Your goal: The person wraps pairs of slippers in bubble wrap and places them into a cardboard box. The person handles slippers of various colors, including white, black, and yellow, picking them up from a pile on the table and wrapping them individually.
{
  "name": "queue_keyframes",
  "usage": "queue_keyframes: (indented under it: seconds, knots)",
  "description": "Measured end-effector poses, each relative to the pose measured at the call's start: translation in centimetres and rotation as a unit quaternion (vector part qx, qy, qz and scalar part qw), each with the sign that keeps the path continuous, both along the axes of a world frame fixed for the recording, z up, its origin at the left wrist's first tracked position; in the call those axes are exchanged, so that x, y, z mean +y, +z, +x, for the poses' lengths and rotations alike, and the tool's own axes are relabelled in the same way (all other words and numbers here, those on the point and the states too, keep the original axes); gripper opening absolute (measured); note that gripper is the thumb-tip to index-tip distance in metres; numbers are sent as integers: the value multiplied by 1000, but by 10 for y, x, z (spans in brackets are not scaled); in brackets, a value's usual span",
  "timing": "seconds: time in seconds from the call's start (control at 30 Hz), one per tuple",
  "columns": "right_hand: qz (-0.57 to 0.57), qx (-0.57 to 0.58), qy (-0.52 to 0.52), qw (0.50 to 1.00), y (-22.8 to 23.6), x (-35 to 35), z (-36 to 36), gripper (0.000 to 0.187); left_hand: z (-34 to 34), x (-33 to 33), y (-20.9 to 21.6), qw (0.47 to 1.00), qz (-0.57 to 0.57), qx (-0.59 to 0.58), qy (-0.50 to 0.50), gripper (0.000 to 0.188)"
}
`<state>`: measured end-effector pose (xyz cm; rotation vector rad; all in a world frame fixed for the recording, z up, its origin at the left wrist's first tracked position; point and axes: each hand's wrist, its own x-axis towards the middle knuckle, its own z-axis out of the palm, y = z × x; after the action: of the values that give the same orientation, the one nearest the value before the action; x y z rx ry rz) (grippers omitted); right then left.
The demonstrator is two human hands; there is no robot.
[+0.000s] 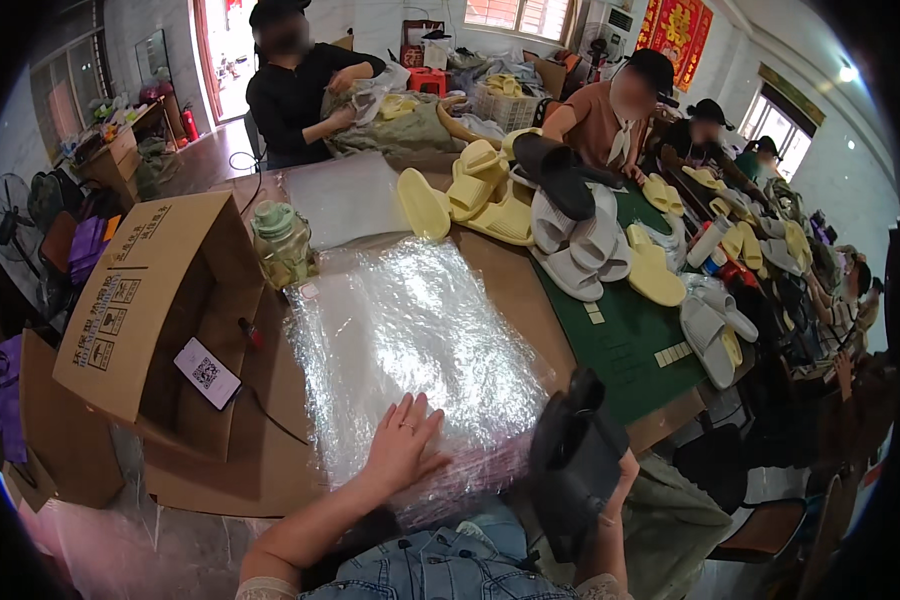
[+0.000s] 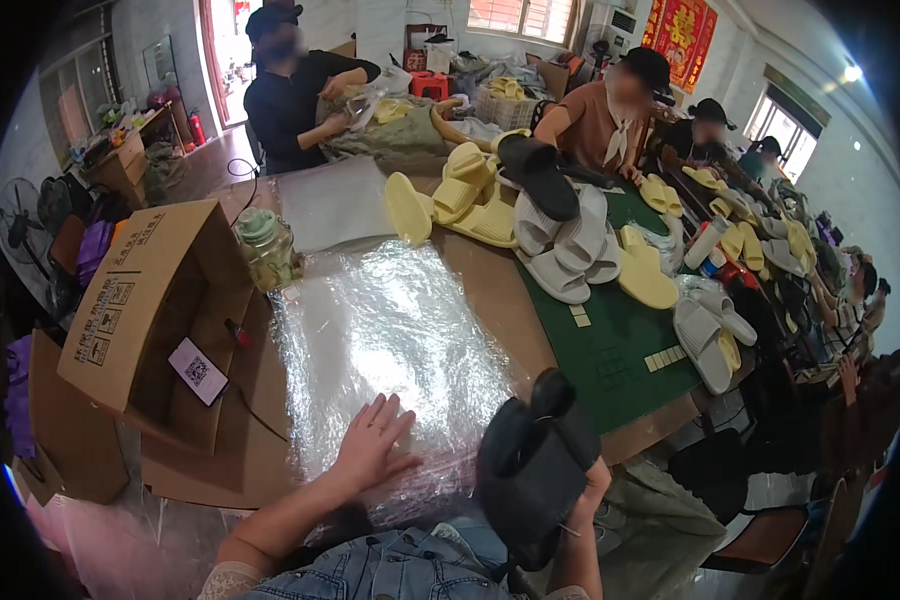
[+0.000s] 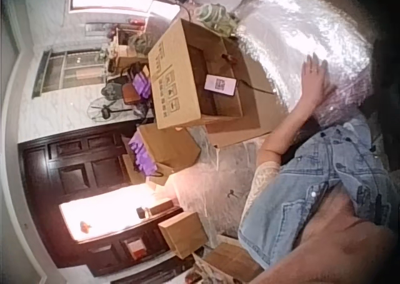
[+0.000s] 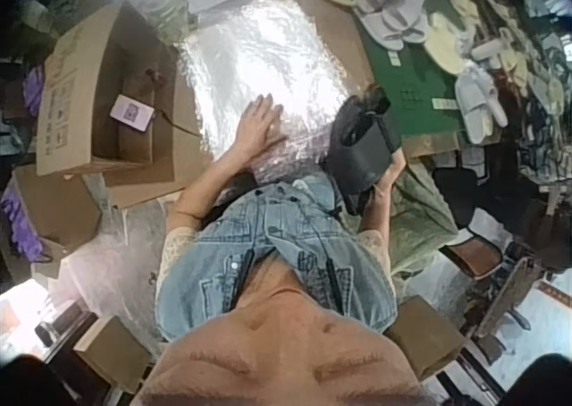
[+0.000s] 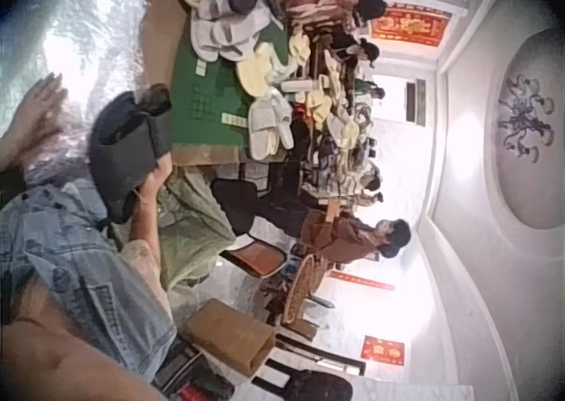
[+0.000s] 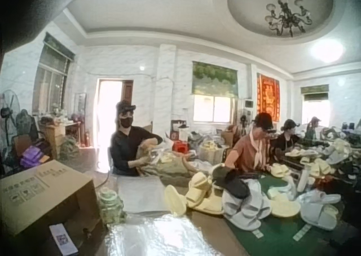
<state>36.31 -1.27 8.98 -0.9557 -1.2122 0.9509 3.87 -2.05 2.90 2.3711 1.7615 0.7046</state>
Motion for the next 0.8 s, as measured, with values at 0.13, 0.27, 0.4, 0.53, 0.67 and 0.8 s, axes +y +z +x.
queue_keyframes:
  seconds: [0.13,0.27,0.4,0.53,0.67,0.8]
  knots:
    - [-7,-22,-82,996,6,-7,-2,32,-6,6,-21,997,47,-63,26,30]
    - [-82,43,-73,993,1,-13,9,31,-7,6,-7,967,2,-246,67,14]
    - [-63,96,-69,991,7,-10,-7,24,-12,11,-20,841,-94,-519,119,12]
    - [-47,136,-107,984,-67,18,38,27,-29,19,-24,752,-200,-617,114,22]
    - [51,-274,-236,931,-73,64,63,26,-32,20,-3,732,-218,-636,111,28]
    - [2,-436,-321,841,-80,115,85,25,-32,20,11,676,-251,-676,153,29]
